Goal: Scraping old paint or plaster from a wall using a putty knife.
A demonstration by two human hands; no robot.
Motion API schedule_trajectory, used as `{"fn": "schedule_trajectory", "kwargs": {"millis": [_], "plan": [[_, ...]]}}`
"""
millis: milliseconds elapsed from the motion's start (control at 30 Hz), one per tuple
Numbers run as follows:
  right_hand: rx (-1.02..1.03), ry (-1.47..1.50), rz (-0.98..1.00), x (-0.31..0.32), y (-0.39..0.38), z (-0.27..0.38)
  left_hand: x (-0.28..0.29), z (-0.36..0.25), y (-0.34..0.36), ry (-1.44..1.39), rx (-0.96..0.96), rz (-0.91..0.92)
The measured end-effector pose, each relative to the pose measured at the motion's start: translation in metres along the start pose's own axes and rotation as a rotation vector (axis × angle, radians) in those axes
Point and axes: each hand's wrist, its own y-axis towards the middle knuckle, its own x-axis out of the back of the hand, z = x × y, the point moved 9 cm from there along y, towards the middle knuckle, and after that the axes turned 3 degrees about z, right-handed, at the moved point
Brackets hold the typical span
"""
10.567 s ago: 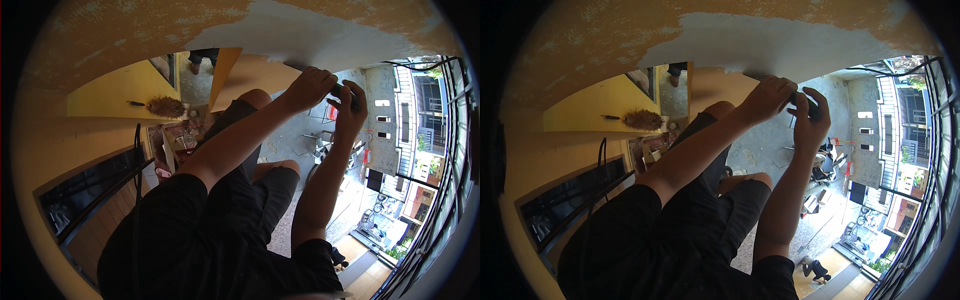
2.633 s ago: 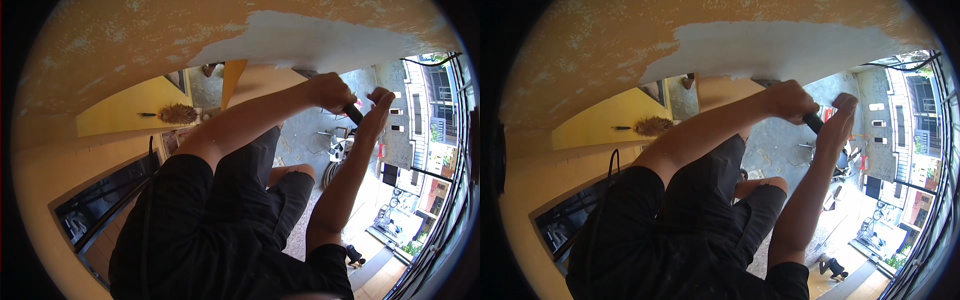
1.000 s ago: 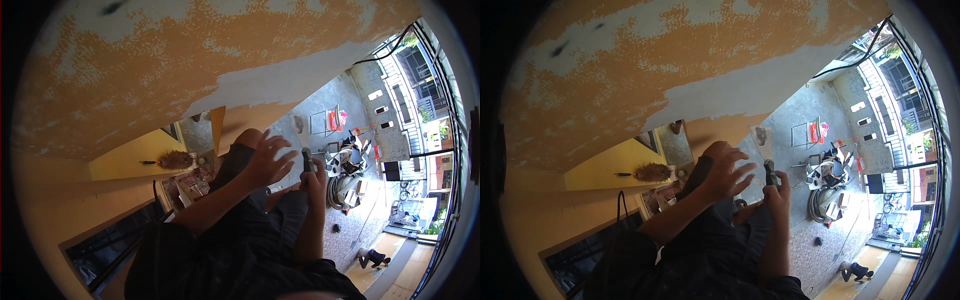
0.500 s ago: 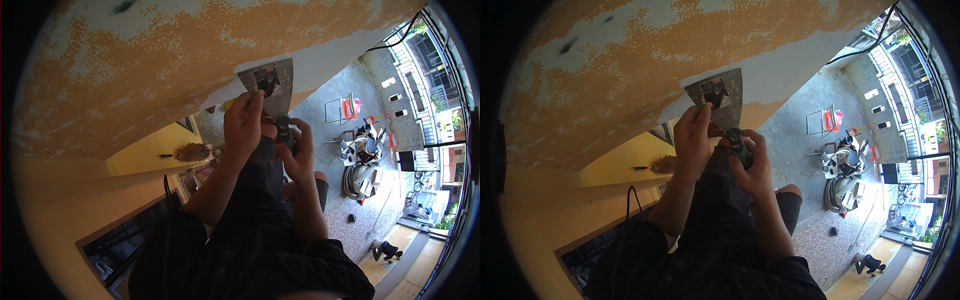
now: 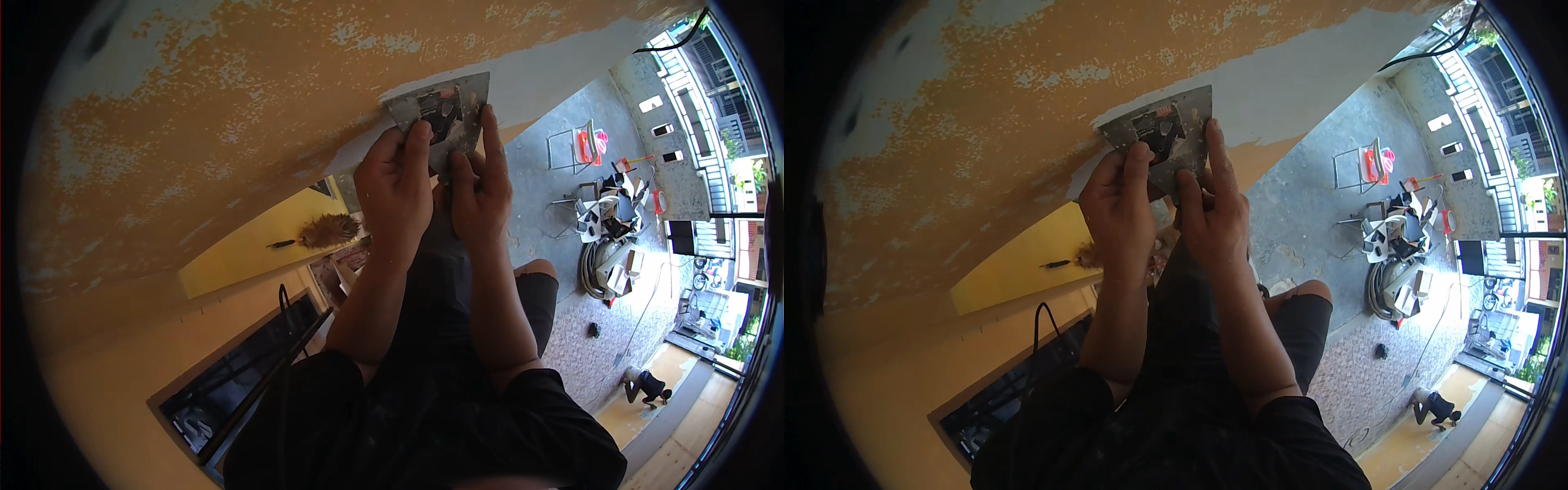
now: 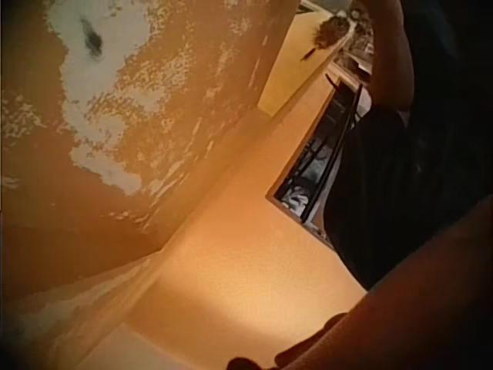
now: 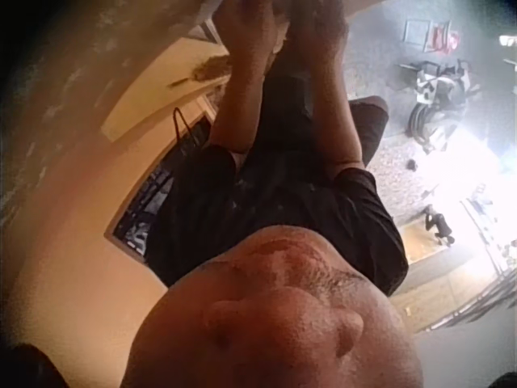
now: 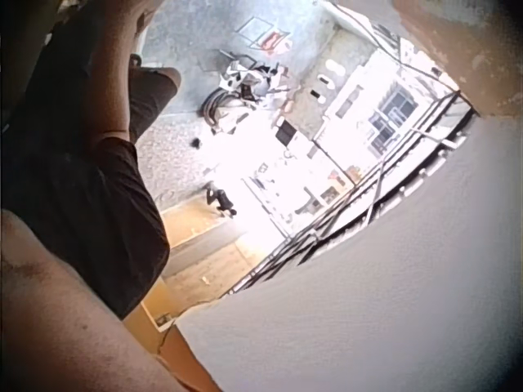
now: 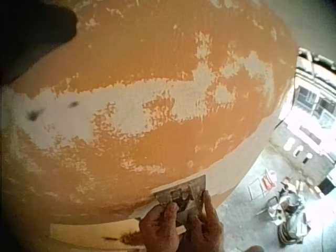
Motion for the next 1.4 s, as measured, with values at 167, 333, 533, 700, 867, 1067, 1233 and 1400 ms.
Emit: {"fn": "schedule_trajectory", "kwargs": {"millis": [167,333,533,700,867,1067,1233,1400], "plan": [[0.167,-0.100,-0.067,-0.004,0.004,0.000,0.004,-0.003,-0.003,-0.015,-0.079,-0.059],[0.167,-0.083,-0.038,-0.002,0.008,0.009,0.001,-0.003,0.000,-0.104,-0.112,-0.054],[0.156,-0.110,-0.067,0.001,0.006,0.013,-0.001,-0.005,0.001,-0.129,-0.086,-0.041],[0.216,-0.176,-0.077,0.002,0.007,0.018,-0.002,-0.007,0.002,-0.114,-0.107,-0.050],[0.128,-0.071,-0.046,-0.002,0.006,0.019,0.000,-0.009,0.003,-0.123,-0.134,-0.065],[0.092,0.039,-0.071,-0.011,0.004,0.013,0.005,-0.014,0.006,0.003,-0.093,-0.071],[0.175,0.012,-0.102,-0.010,0.004,0.017,0.004,-0.017,0.007,0.038,-0.087,-0.029],[0.092,0.024,-0.077,-0.011,0.002,0.019,0.003,-0.020,0.003,0.026,-0.050,-0.045]]}}
